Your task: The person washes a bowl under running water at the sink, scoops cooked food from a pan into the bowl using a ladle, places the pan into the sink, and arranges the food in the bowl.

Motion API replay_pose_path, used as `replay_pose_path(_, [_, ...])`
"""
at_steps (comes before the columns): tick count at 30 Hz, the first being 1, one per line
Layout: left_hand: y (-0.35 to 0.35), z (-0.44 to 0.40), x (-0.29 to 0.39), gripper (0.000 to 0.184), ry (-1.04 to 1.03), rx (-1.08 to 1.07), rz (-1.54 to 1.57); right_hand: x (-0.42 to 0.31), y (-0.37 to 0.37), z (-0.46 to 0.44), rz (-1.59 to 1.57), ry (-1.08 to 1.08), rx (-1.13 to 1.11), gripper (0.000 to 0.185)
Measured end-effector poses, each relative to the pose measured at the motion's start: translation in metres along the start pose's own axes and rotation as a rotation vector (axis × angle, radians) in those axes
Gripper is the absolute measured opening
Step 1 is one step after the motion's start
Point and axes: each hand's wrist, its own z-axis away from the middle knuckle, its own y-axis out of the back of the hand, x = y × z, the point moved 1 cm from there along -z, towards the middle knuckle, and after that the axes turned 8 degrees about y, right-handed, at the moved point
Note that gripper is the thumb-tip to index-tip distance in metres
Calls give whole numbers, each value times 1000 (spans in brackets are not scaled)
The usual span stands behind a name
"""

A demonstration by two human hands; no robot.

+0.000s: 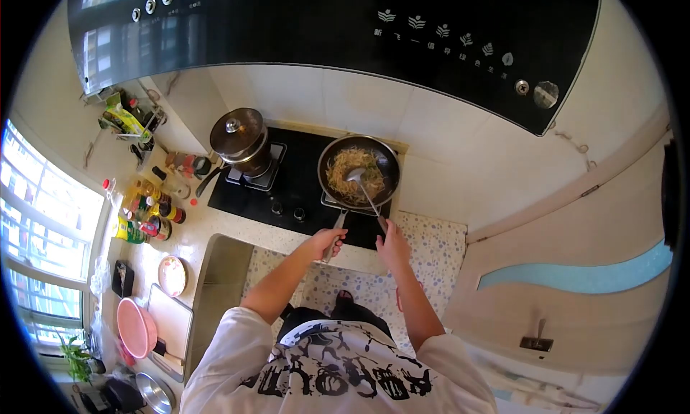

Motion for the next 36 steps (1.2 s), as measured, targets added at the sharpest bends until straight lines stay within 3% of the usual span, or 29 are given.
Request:
replay_pose_path(6, [-20, 2, -8, 28, -226, 295, -201, 10, -10, -16, 69, -10, -22, 47])
replay_pose_path(14, [35, 68, -88, 24, -288, 374, -242, -13, 41, 13, -95, 141, 23, 31])
replay_pose_path(19, [50, 158, -146, 21, -269, 487, -149, -56, 43, 27, -205, 237, -189, 31])
replay_pose_path(27, [88, 248, -247, 29, -250, 727, 105, -165, -25, 48, -436, 455, -534, 32])
replay_pose_path(36, [162, 327, -316, 27, -328, 944, 304, -302, -128, 67, -617, 547, -632, 32])
